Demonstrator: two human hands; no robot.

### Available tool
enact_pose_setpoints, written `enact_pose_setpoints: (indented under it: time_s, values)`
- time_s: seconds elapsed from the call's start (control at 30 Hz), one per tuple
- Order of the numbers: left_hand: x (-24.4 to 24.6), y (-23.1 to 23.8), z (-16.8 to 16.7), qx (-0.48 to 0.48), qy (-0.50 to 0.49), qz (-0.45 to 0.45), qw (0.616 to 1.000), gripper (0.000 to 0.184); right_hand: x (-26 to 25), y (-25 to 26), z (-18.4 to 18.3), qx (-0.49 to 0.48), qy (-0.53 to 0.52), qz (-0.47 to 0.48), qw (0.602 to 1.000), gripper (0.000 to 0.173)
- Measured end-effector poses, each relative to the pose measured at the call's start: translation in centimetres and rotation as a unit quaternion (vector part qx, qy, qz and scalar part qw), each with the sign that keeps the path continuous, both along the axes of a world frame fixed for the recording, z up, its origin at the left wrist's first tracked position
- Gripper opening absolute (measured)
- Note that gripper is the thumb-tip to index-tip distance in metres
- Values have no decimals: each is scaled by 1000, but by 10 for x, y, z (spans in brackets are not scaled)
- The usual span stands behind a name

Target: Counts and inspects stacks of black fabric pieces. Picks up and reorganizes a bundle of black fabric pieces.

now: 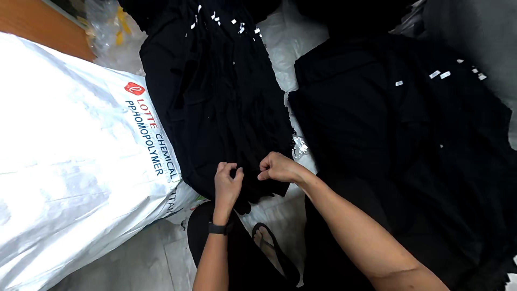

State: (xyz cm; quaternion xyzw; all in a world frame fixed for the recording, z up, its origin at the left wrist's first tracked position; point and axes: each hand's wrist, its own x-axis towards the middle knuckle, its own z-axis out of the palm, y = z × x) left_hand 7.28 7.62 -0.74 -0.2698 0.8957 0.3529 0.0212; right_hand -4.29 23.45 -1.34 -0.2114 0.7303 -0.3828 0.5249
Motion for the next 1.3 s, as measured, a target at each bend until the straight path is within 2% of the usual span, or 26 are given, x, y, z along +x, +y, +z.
enact_pose_setpoints:
  time_s: [0.07,0.13,0.2,0.3,0.47,0.53,0.6,0.67,0.7,0.73,0.8,0.83,0.9,0.97,1.0,1.07,1.13,1.2,1.27,1.3]
  values:
    - [14,-19,21,-22,39,22,999,24,-2,2,0,5,-1,-8,1000,25]
    - [27,-47,36,-47,64,96,992,24,-1,4,-4,0,-2,-18,1000,27]
    - [33,-78,26,-80,47,151,984,22,-1,4,-5,5,0,-11,1000,25]
    - [33,-102,-8,-63,-18,140,988,26,0,4,-4,12,7,1,1000,24]
    - [35,-87,-15,-7,109,176,978,11,-1,5,-6,11,8,6,1000,24]
    - [38,-87,-15,-88,96,161,978,15,0,3,-7,-3,3,12,1000,23]
    - [38,-82,-12,-199,82,100,971,28,7,-2,-8,-50,-10,24,998,18]
    - [30,-65,-7,-247,138,27,959,26,18,-12,-8,-106,-19,36,994,18]
    - [23,-51,-1,-208,145,-1,967,27,25,-18,-9,-130,-26,32,991,17]
    - [16,-36,3,-126,124,-16,984,32,32,-23,-11,-152,-35,29,987,16]
    - [3,-20,2,42,21,-8,999,49,45,-30,-17,-191,-53,52,979,22]
    - [-4,-18,-1,73,-22,1,997,51,47,-31,-19,-190,-48,98,976,28]
    - [-7,-16,-6,33,-15,2,999,46,42,-26,-14,-134,-22,194,971,39]
    - [0,-18,-5,-56,37,-28,997,36,28,-14,-4,-63,20,204,977,31]
    - [4,-19,-3,-92,47,-49,993,31,19,-7,0,-31,33,185,982,29]
    - [8,-17,4,-120,1,-61,991,31,2,7,3,23,59,122,991,29]
    - [2,-6,11,-138,-88,-34,986,32,-9,16,0,55,90,55,993,27]
    - [-9,5,11,-115,-144,-3,983,33,-14,20,-5,79,107,16,991,25]
    - [-20,14,-1,-108,-135,3,985,47,-14,18,-9,88,111,-4,990,24]
    - [-23,17,-7,-111,-127,-7,986,47,-12,16,-10,83,110,-11,990,24]
